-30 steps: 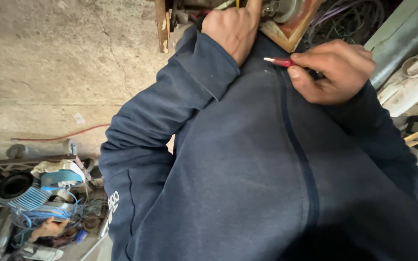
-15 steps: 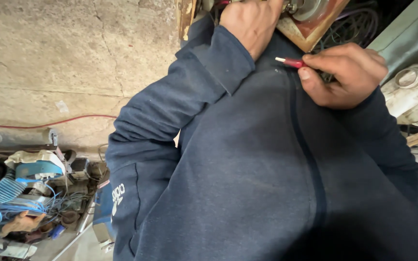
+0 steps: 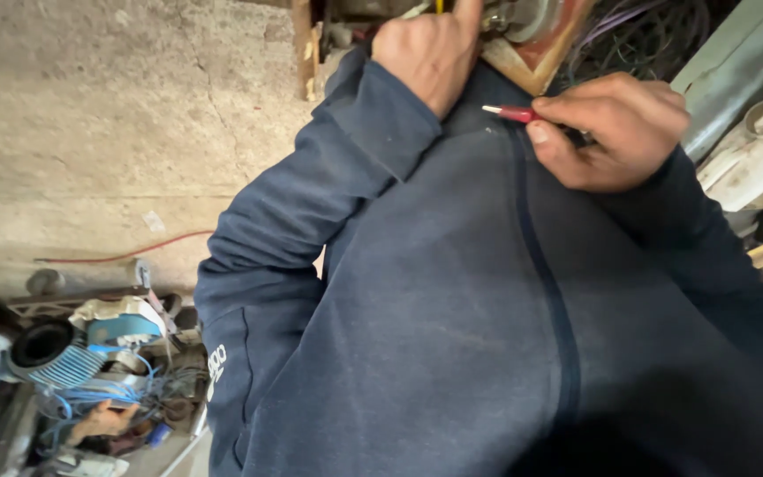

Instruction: Testing electrical components and connections using multimeter probes in a workshop environment.

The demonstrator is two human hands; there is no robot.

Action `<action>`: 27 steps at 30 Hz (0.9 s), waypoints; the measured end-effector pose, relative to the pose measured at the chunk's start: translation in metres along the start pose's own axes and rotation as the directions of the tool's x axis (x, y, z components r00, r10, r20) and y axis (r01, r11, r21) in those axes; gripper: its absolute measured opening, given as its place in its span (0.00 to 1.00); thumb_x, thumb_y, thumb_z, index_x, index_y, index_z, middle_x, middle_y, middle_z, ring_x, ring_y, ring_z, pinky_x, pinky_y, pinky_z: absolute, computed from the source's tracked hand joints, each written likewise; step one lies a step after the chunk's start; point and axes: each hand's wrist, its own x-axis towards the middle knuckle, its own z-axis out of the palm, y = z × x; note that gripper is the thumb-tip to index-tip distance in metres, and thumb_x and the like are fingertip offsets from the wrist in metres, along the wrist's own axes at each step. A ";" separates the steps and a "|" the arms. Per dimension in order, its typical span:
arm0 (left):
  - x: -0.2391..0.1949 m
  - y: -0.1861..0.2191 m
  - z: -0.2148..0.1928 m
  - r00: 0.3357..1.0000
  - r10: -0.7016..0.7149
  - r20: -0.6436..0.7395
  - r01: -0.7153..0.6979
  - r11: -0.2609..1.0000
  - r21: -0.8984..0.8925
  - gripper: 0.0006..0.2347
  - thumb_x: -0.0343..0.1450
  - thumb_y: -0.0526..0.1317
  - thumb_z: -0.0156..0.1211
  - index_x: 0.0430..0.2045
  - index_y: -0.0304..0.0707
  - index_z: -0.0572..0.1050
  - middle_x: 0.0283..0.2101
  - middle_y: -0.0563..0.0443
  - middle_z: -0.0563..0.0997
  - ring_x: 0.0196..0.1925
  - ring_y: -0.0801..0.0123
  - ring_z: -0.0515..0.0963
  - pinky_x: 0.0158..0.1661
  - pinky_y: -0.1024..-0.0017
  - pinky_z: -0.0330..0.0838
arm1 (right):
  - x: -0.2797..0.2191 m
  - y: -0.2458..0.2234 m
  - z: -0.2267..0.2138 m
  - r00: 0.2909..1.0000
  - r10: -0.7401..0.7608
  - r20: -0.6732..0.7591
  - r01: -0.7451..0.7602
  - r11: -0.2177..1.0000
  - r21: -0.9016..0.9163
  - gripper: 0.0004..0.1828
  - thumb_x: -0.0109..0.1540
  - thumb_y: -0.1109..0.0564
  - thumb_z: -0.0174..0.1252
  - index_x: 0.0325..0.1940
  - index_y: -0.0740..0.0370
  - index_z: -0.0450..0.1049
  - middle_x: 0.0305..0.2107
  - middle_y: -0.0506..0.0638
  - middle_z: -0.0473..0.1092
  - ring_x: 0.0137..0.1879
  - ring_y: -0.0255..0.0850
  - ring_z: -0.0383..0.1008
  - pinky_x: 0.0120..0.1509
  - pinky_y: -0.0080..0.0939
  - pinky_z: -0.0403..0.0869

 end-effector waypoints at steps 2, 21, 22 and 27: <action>-0.002 -0.004 0.002 0.998 0.010 0.069 -0.007 0.999 -0.049 0.01 0.72 0.40 0.56 0.32 0.51 0.71 0.17 0.60 0.72 0.20 0.69 0.76 0.21 0.66 0.66 | -0.001 -0.001 0.001 1.000 0.006 -0.021 -0.005 1.000 0.014 0.10 0.66 0.59 0.73 0.46 0.66 0.80 0.34 0.55 0.76 0.34 0.46 0.78 0.39 0.42 0.76; 0.026 -0.036 -0.058 0.951 0.080 0.299 -0.078 0.997 -0.016 0.17 0.75 0.55 0.64 0.53 0.52 0.72 0.23 0.51 0.76 0.19 0.62 0.77 0.19 0.63 0.65 | -0.013 0.027 0.004 0.995 -0.034 -0.095 0.053 0.979 0.197 0.10 0.67 0.60 0.72 0.48 0.68 0.80 0.37 0.55 0.77 0.34 0.43 0.78 0.36 0.38 0.75; 0.028 -0.037 -0.058 0.950 0.084 0.302 -0.084 0.996 -0.011 0.17 0.75 0.55 0.64 0.53 0.52 0.72 0.23 0.51 0.76 0.19 0.62 0.77 0.19 0.63 0.65 | -0.013 0.029 0.004 0.994 -0.033 -0.102 0.053 0.978 0.200 0.10 0.67 0.60 0.72 0.48 0.68 0.80 0.37 0.55 0.77 0.34 0.43 0.78 0.36 0.38 0.75; 0.038 -0.040 -0.064 0.936 0.121 0.331 -0.115 0.993 -0.039 0.16 0.75 0.55 0.64 0.51 0.51 0.73 0.21 0.50 0.78 0.18 0.61 0.78 0.18 0.64 0.67 | -0.013 0.032 0.001 0.988 -0.071 -0.134 0.095 0.979 0.181 0.10 0.67 0.61 0.73 0.49 0.68 0.80 0.36 0.54 0.76 0.34 0.42 0.77 0.37 0.38 0.75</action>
